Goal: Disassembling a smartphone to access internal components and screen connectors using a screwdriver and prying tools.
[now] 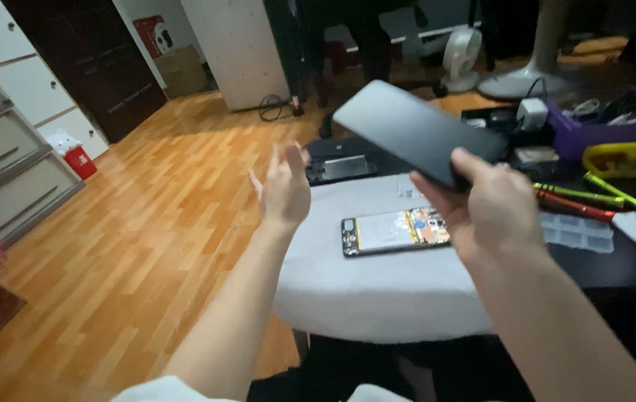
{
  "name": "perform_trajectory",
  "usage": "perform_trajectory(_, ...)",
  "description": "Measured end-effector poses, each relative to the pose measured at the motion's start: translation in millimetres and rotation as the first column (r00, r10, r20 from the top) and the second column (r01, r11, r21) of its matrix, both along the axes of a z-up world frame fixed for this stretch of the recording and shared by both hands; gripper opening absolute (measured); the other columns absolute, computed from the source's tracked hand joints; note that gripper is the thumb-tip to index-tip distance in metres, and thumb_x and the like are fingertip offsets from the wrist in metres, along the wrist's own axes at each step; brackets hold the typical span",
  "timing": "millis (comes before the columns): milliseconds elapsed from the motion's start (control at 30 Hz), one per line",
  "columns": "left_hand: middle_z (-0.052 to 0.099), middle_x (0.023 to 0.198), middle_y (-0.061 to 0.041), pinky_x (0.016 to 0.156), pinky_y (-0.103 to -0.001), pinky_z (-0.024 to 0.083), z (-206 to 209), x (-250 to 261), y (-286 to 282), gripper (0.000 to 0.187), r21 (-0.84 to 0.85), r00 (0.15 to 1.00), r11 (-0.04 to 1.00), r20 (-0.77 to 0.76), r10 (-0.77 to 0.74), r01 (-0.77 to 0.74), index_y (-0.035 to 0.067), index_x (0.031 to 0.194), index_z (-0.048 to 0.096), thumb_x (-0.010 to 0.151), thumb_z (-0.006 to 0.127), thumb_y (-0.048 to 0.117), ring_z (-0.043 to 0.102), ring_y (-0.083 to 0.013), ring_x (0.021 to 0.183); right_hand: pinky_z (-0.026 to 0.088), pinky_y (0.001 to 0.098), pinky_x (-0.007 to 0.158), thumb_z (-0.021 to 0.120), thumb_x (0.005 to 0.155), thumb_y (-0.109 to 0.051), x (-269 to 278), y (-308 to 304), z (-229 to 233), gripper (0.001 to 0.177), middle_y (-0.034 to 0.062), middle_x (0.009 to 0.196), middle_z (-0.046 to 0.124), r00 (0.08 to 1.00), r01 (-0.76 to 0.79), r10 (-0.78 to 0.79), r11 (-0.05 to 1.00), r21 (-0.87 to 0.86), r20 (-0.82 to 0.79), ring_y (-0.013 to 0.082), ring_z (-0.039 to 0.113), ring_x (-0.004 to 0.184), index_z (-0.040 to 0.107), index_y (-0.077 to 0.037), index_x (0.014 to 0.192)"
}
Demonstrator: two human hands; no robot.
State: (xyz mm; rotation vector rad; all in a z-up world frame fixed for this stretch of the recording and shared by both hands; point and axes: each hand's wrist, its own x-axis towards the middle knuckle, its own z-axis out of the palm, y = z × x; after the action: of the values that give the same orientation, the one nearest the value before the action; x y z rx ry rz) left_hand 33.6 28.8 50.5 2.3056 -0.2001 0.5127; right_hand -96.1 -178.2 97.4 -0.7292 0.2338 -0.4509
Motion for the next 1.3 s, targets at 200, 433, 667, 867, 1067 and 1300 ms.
perform_trajectory(200, 0.029, 0.173, -0.013, 0.141, -0.04, 0.018, 48.2, -47.1, -72.9, 0.052, 0.119, 0.641, 0.834, 0.585, -0.497, 0.538, 0.005, 0.162, 0.034, 0.117, 0.023, 0.029, 0.021, -0.0272, 0.168, 0.068, 0.0416, 0.088, 0.06, 0.093, 0.002, 3.1, 24.2, 0.5, 0.021, 0.0227, 0.117, 0.074, 0.977, -0.048, 0.061, 0.997, 0.067, -0.204, 0.0323, 0.075, 0.108, 0.063, 0.009, 0.113)
perform_trajectory(433, 0.028, 0.17, -0.01, 0.129, -0.048, 0.006, 31.3, -92.7, -91.9, 0.095, 0.346, 0.635, 0.594, -0.006, -0.772, 0.726, 0.014, 0.161, 0.025, 0.093, -0.012, 0.069, 0.027, -0.0218, 0.159, 0.054, 0.0446, 0.102, 0.056, 0.099, -0.009, 26.0, 7.3, -52.6, 0.037, 0.022, 0.137, 0.056, 0.976, -0.204, 0.2, 0.978, 0.033, 0.089, 0.0329, 0.057, 0.127, 0.046, 0.001, 0.133)
perform_trajectory(667, 0.045, 0.165, -0.014, 0.126, -0.05, 0.012, 44.5, -82.5, -92.3, 0.088, 0.445, 0.653, 0.599, 0.041, -0.756, 0.666, 0.021, 0.162, 0.018, 0.094, -0.008, 0.071, 0.027, -0.0272, 0.161, 0.047, 0.0432, 0.112, 0.05, 0.1, -0.014, 19.4, 2.0, -42.5, 0.054, 0.0179, 0.154, 0.051, 0.936, -0.287, 0.284, 0.958, -0.017, 0.207, 0.0296, 0.052, 0.141, 0.039, -0.006, 0.152)
perform_trajectory(867, 0.028, 0.17, -0.002, 0.124, -0.049, 0.011, 45.6, -74.0, -82.6, 0.088, 0.464, 0.704, 0.603, -0.066, -0.707, 0.649, 0.018, 0.16, 0.028, 0.093, -0.004, 0.065, 0.018, -0.0209, 0.159, 0.058, 0.0291, 0.09, 0.047, 0.095, 0.002, -11.9, 20.8, -6.0, 0.036, 0.0172, 0.12, 0.072, 0.973, -0.151, 0.143, 0.988, -0.03, -0.183, 0.0222, 0.07, 0.107, 0.064, 0.004, 0.128)
perform_trajectory(1067, 0.024, 0.17, -0.004, 0.124, -0.05, 0.006, 54.1, -62.3, -70.6, 0.096, 0.457, 0.722, 0.604, -0.136, -0.679, 0.653, 0.015, 0.16, 0.027, 0.088, -0.007, 0.069, 0.014, -0.0217, 0.159, 0.058, 0.0376, 0.103, 0.046, 0.102, -0.006, -21.4, 29.0, 12.1, 0.035, 0.0176, 0.127, 0.071, 0.968, -0.185, 0.183, 0.983, 0.005, -0.174, 0.0246, 0.069, 0.113, 0.063, 0.004, 0.131)
perform_trajectory(1300, 0.029, 0.168, -0.002, 0.121, -0.056, -0.004, 67.4, -49.8, -50.3, 0.11, 0.426, 0.784, 0.67, -0.189, -0.592, 0.608, 0.018, 0.159, 0.033, 0.077, -0.016, 0.072, 0.015, -0.0174, 0.158, 0.063, 0.0491, 0.105, 0.049, 0.104, -0.004, -21.0, 28.1, 19.4, 0.018, 0.0185, 0.11, 0.068, 0.964, -0.145, 0.157, 0.987, 0.073, -0.214, 0.0299, 0.071, 0.108, 0.06, 0.006, 0.114)
